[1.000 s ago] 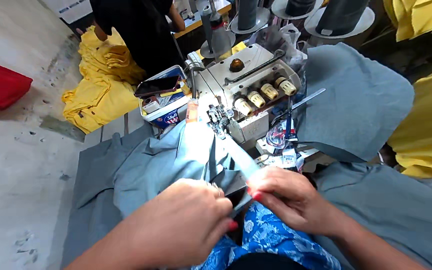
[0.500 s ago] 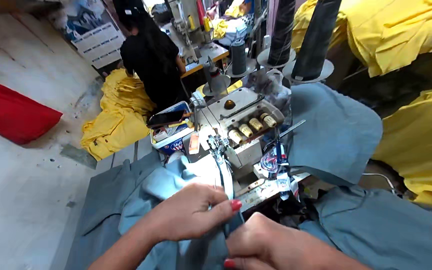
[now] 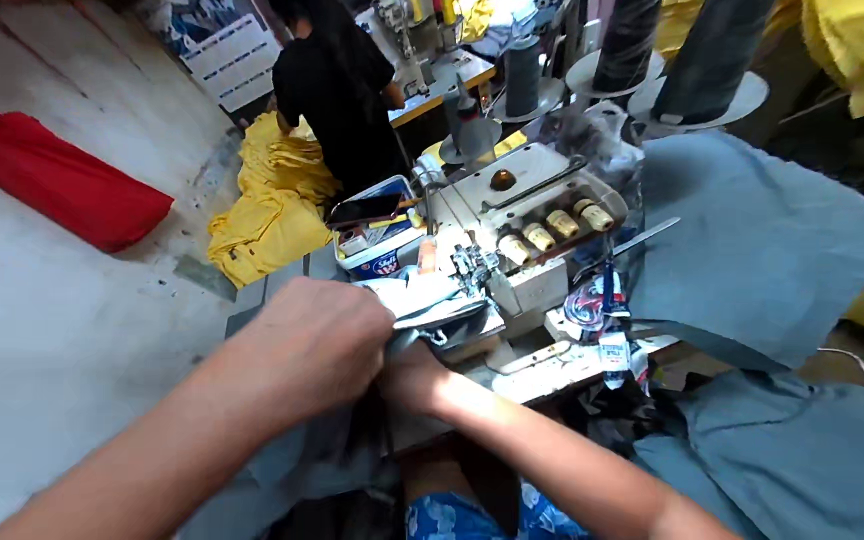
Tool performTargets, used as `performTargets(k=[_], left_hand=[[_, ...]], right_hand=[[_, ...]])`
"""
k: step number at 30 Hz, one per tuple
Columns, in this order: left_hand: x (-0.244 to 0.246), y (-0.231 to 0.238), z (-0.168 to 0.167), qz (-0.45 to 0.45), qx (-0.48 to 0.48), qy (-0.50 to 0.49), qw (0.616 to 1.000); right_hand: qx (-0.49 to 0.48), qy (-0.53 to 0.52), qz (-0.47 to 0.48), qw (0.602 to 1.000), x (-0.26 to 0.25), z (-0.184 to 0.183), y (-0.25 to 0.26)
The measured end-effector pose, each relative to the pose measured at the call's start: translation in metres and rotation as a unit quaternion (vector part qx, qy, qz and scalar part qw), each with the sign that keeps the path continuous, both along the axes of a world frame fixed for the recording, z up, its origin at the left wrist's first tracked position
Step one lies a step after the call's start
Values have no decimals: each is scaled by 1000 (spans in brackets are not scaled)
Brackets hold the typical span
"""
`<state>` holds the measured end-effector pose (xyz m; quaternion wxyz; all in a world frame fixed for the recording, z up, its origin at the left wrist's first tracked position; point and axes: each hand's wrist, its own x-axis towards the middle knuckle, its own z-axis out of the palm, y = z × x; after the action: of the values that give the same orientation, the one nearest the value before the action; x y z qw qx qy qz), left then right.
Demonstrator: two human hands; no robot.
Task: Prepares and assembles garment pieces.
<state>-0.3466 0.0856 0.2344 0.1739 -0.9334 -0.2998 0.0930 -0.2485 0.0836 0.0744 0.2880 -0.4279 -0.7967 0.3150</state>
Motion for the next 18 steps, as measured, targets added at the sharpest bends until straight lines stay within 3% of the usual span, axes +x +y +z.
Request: performTargets(k=[2, 4, 6, 8, 11, 15, 18], left_hand=[[-21, 12, -1, 8, -3, -20, 1000], [-32, 17, -6, 10, -5, -33, 999], [-38, 19, -13, -11, -4, -66, 998], [-39, 18, -17, -28, -14, -89, 996], [-35, 12, -17, -48, -20, -83, 995], [-37, 9, -21, -63, 8, -54, 997], [-39, 5, -23, -75, 15, -53, 996]], right_hand=[[90, 25, -12, 996, 13, -17, -7], [271, 145, -151, 939, 30, -46, -6], [307, 190, -265, 894, 53, -57, 1], [290, 160, -310, 891, 69, -60, 8], [284, 168, -221, 918, 63, -44, 12], [323, 215, -33, 921, 52, -9, 3], [328, 194, -62, 922, 68, -23, 4]])
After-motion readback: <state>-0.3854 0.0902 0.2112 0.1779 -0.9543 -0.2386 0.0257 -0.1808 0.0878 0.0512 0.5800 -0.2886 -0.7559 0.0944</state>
